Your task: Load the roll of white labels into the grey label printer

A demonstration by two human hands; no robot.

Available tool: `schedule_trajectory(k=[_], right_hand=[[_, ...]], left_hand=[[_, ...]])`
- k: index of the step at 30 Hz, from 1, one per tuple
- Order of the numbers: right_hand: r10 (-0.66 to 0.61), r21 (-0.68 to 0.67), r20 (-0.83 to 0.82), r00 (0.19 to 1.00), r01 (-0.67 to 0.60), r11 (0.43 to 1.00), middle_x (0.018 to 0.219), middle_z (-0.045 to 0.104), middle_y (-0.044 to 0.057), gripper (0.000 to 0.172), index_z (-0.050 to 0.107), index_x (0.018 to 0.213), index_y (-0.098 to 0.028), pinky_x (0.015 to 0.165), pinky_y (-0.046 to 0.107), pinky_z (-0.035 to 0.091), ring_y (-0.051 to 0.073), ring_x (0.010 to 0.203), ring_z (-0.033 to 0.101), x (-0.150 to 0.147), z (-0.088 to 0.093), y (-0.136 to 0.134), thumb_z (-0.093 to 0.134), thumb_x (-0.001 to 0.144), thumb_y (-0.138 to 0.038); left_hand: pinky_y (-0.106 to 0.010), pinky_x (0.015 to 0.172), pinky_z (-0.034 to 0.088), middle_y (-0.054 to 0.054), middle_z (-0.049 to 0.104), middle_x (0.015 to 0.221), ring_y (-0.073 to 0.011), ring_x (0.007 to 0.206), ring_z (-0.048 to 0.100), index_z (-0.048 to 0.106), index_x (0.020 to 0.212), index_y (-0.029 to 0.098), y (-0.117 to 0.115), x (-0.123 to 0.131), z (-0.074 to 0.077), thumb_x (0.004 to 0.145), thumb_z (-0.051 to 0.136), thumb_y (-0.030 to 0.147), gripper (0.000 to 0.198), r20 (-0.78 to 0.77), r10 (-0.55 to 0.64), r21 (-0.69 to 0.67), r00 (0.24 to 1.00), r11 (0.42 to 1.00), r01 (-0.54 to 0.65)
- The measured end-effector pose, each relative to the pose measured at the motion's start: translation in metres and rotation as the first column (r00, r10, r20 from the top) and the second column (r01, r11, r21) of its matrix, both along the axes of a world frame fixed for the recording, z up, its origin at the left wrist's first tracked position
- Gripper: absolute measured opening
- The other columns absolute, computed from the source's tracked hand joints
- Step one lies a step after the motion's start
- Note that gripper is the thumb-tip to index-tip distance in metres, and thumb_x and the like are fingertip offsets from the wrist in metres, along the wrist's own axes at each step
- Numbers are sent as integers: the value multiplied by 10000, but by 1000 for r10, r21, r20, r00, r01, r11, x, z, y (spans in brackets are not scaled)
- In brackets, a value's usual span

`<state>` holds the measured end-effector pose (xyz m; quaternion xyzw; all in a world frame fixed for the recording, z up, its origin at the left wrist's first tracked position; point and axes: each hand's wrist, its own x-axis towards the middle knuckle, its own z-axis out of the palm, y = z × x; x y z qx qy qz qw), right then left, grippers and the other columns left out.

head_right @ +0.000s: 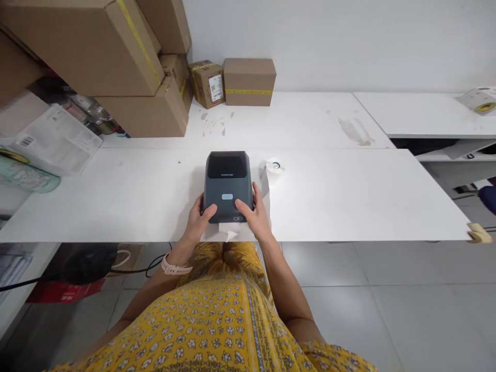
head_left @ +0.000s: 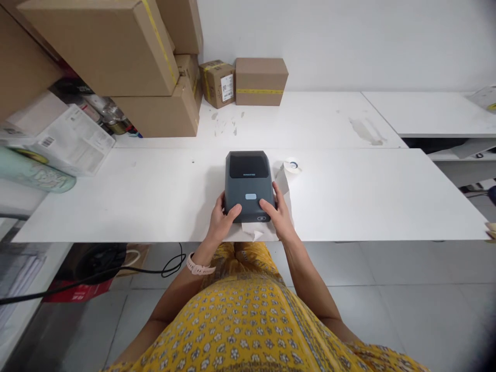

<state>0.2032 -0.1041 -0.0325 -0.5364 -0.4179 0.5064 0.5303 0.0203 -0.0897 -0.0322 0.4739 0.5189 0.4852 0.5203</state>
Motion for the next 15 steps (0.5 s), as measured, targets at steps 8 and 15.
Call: schedule_trajectory(k=[8, 15], right_hand=[[-116, 311, 413, 903, -21, 950, 1712, 241, 9, 588, 315, 1584, -388, 1307, 514, 182, 243, 1588, 212, -6, 0, -10, 414, 1023, -533], [-117, 316, 439, 891, -30, 948, 1704, 259, 23, 570, 338, 1568, -366, 1295, 540, 207, 266, 1578, 242, -7, 0, -10, 395, 1023, -523]], left_hand=[[-260, 569, 389, 9, 571, 668, -111, 584, 503, 605, 766, 190, -68, 1, -2, 890, 559, 579, 410, -103, -28, -163, 994, 987, 11], [-230, 441, 258, 32, 521, 500, -57, 410, 387, 561, 603, 175, -53, 33, 10, 737, 689, 603, 467, 235, -207, -362, 950, 888, 283]])
